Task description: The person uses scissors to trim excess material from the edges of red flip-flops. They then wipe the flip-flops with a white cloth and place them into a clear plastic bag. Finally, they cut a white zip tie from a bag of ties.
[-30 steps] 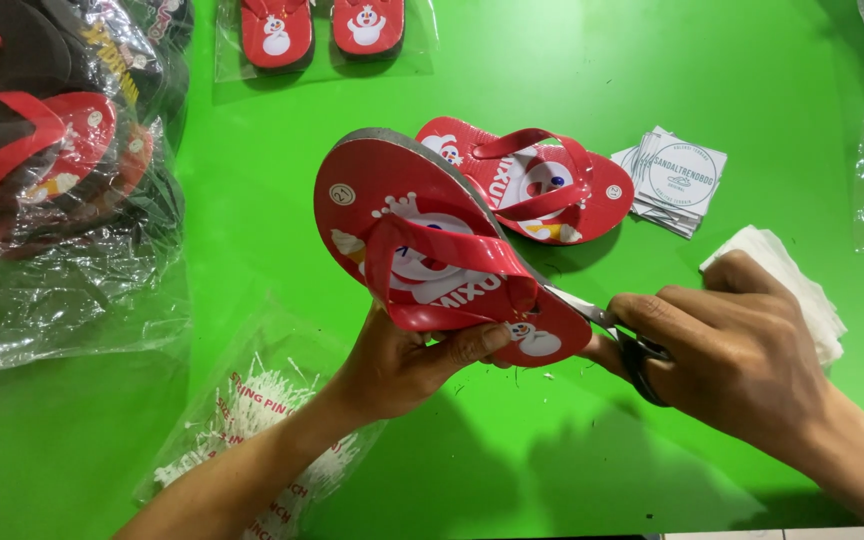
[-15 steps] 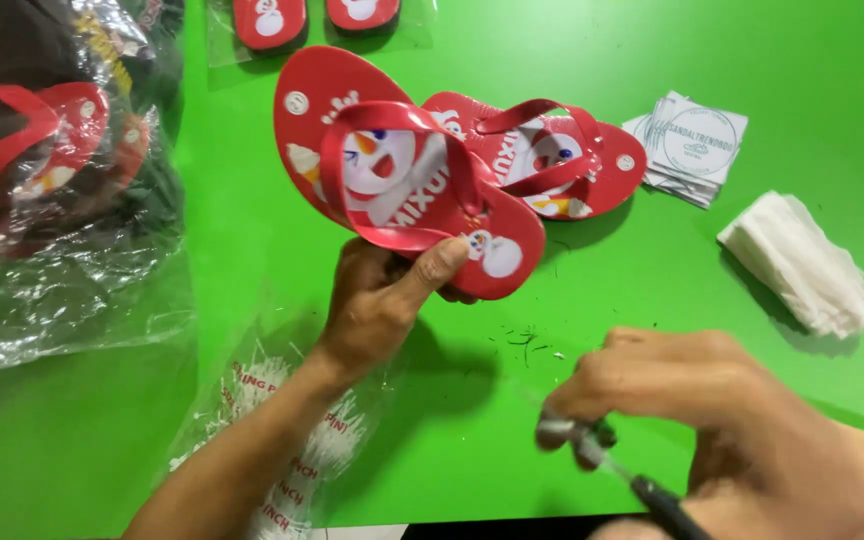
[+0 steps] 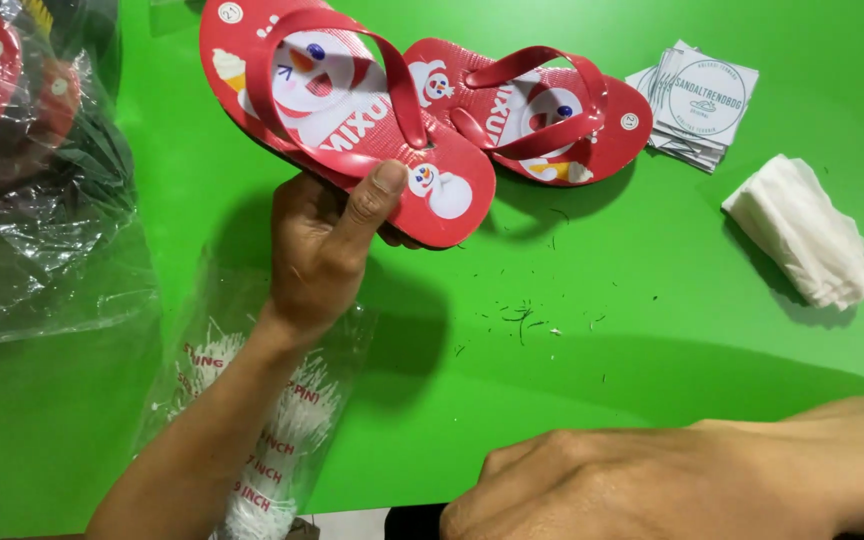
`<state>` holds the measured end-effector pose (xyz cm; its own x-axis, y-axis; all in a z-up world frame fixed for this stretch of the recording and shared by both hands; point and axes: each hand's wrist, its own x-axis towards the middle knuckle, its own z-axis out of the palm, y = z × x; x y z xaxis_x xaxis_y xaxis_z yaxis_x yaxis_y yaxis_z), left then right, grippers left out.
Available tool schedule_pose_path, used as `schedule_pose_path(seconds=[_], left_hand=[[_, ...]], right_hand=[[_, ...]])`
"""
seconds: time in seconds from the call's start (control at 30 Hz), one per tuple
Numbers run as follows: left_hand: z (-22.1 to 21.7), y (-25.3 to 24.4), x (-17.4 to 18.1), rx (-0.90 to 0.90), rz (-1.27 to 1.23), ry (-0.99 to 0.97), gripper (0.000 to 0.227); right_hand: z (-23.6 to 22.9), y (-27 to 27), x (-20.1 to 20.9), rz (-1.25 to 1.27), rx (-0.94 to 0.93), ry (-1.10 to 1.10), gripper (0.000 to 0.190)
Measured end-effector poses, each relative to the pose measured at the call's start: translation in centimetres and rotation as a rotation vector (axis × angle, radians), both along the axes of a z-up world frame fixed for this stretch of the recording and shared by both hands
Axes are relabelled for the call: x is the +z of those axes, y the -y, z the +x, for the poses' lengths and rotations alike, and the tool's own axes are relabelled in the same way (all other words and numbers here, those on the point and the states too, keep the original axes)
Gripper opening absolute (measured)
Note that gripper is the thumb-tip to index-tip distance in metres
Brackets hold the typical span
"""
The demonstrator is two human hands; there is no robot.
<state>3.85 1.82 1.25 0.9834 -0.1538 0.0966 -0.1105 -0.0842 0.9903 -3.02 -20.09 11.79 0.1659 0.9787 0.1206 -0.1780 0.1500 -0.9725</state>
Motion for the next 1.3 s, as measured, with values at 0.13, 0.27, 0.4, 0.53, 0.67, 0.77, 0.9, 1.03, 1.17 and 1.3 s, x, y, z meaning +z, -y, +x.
schedule_pose_path(seconds=[0.13, 0.27, 0.4, 0.53, 0.67, 0.77, 0.9, 1.03, 1.17, 1.3], left_hand=[[1.1, -1.3, 0.3, -0.02, 0.065, 0.002, 0.036], [2.5, -3.1, 0.2, 0.075, 0.386, -0.072, 0.055], [3.6, -4.6, 0.4, 0.116, 0.628, -0.019, 0.065], [4.3, -6.2, -0.2, 0.11, 0.702, -0.006, 0.067], [5.1, -7.4, -1.0, 0.087, 0.792, -0.012, 0.064], [5.1, -7.8, -0.9, 0.14, 0.831, 0.053, 0.053], [5.0, -8.4, -0.9, 0.318, 0.834, 0.375, 0.045], [3.9, -7.1, 0.0, 0.406, 0.749, 0.595, 0.046], [3.7, -6.1, -1.0, 0.27, 0.769, 0.683, 0.06], [3.2, -5.4, -1.7, 0.118, 0.865, 0.705, 0.075]], right_hand=[[0.9, 1.0, -0.1, 0.011, -0.034, 0.028, 0.069], [2.0, 4.1, -2.6, -0.23, -0.693, 0.342, 0.045], [5.3, 6.8, -4.7, -0.643, -1.295, 0.886, 0.042], [8.6, 7.2, -6.6, -0.718, -1.202, 1.061, 0.051], [10.4, 5.7, -6.6, -0.915, -1.185, 0.896, 0.045], [10.1, 5.4, -7.0, -0.715, -1.188, 0.904, 0.036], [8.6, 6.8, -8.8, -0.319, -1.22, 1.457, 0.023], [9.9, 7.7, -13.4, -0.189, -1.222, 1.79, 0.019], [9.4, 7.0, -13.1, -0.326, -1.014, 1.726, 0.026], [9.2, 7.7, -14.2, -0.215, -1.137, 1.705, 0.023]])
